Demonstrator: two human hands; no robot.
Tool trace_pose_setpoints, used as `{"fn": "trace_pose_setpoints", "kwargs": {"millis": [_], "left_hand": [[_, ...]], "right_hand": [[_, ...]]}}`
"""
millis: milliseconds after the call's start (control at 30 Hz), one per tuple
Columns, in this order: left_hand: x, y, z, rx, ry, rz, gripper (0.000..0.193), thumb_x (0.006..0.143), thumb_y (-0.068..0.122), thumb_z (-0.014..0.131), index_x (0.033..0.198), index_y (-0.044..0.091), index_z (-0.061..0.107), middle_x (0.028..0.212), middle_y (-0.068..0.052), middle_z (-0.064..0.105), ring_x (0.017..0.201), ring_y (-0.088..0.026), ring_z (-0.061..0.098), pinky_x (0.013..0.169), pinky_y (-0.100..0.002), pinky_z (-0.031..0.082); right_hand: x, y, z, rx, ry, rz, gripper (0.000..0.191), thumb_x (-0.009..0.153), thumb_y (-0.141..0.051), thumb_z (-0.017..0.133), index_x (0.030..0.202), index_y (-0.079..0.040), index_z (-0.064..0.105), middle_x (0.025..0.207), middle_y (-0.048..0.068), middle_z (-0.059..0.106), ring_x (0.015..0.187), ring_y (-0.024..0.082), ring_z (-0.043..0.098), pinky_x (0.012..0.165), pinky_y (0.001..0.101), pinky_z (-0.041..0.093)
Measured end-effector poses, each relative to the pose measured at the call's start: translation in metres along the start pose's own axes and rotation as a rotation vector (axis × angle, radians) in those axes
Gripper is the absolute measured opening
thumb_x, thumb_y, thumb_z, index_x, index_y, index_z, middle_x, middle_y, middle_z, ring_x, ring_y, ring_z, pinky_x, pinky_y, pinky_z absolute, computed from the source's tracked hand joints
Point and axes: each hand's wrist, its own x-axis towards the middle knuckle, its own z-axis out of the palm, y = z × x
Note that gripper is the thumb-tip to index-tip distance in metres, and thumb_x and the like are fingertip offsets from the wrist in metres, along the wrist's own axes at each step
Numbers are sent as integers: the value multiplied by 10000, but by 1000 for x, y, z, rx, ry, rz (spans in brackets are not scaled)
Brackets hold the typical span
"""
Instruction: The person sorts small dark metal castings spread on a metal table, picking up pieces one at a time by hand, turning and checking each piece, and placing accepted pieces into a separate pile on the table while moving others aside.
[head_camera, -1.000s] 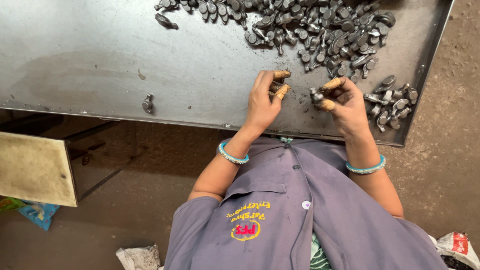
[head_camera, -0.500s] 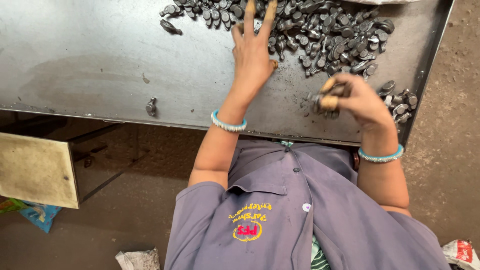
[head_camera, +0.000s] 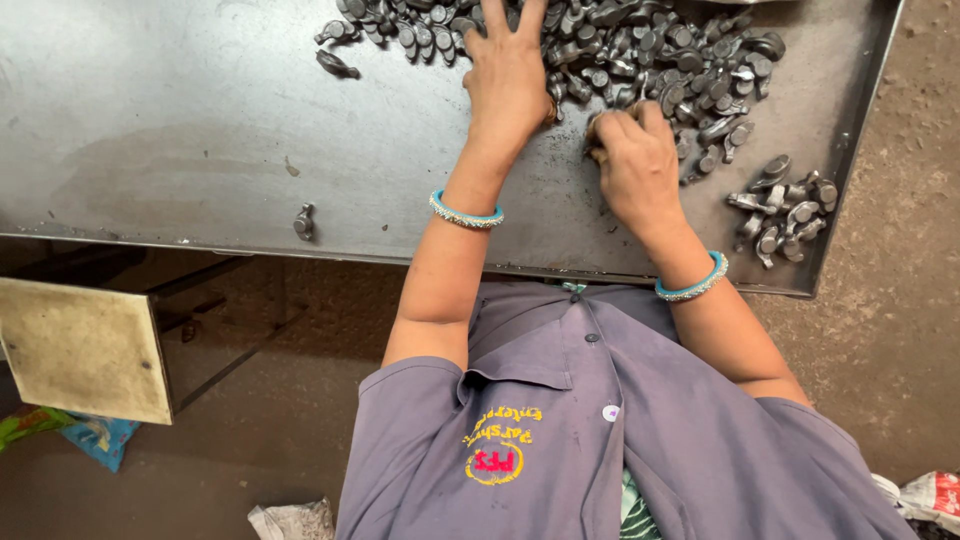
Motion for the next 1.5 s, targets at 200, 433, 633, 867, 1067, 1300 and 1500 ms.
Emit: {"fn": "trace_pose_setpoints", "kwargs": {"millis": [200, 433, 633, 867, 1067, 1300, 1500], "left_hand": [[-22, -1, -2, -69, -57, -24, 1084, 471, -50, 880, 1412, 274, 451, 1391, -151, 422, 1139, -528, 496, 780, -543, 597], [-31, -15, 9, -153, -160, 49, 918, 467, 18, 936, 1279, 182, 540, 1380, -118, 454, 1119, -487, 529, 879, -533, 564], [-66, -2, 13, -203, -309, 102, 828, 534, 23, 924, 1271, 170, 577, 1399, -153, 430, 1091, -466, 553, 919, -516, 547], [-138, 27, -8, -424, -161, 278, 848, 615, 115, 933, 1384, 169, 579, 1367, -156, 508, 1178, -391, 571, 978, -476, 526], [-156, 23, 17, -1065, -306, -32, 327, 838, 31, 793, 1157, 50, 725, 1074, -69, 730, 954, -158, 733, 848, -301, 605], [-157, 4, 38, -1350, -443, -258, 237, 872, 2, 742, 1107, -25, 727, 976, -44, 756, 803, -63, 670, 722, -263, 579], [-155, 4, 32, -1137, -426, -231, 209, 854, 47, 807, 1055, 3, 768, 929, -42, 764, 713, -45, 587, 647, -267, 510]], "right_hand": [[-31, 7, -3, -13, -27, -47, 294, 752, 61, 713, 1009, -68, 648, 1041, 100, 670, 1056, 335, 589, 901, 448, 496], [-84, 31, -3, 717, -22, 344, 300, 821, 167, 695, 1043, -27, 634, 1104, 93, 672, 1053, 249, 676, 930, 352, 565], [-104, 47, -6, 1608, 150, 598, 314, 907, 164, 698, 1146, -16, 600, 1185, 105, 678, 1127, 200, 680, 997, 329, 588], [-104, 50, -10, 1704, 171, 700, 268, 920, 109, 722, 1144, 4, 619, 1205, 145, 701, 1104, 223, 713, 991, 369, 619], [-106, 50, -3, 1732, 101, 720, 284, 954, 71, 759, 1205, 15, 641, 1176, 117, 699, 1064, 196, 707, 917, 308, 591], [-109, 52, 1, 1697, -35, 758, 254, 958, -79, 740, 1180, 4, 648, 1048, 102, 722, 889, 164, 705, 769, 298, 607], [-108, 63, 11, 1436, -256, 746, 209, 969, -33, 737, 1138, 6, 621, 1001, 51, 698, 859, 112, 674, 739, 253, 564]]}}
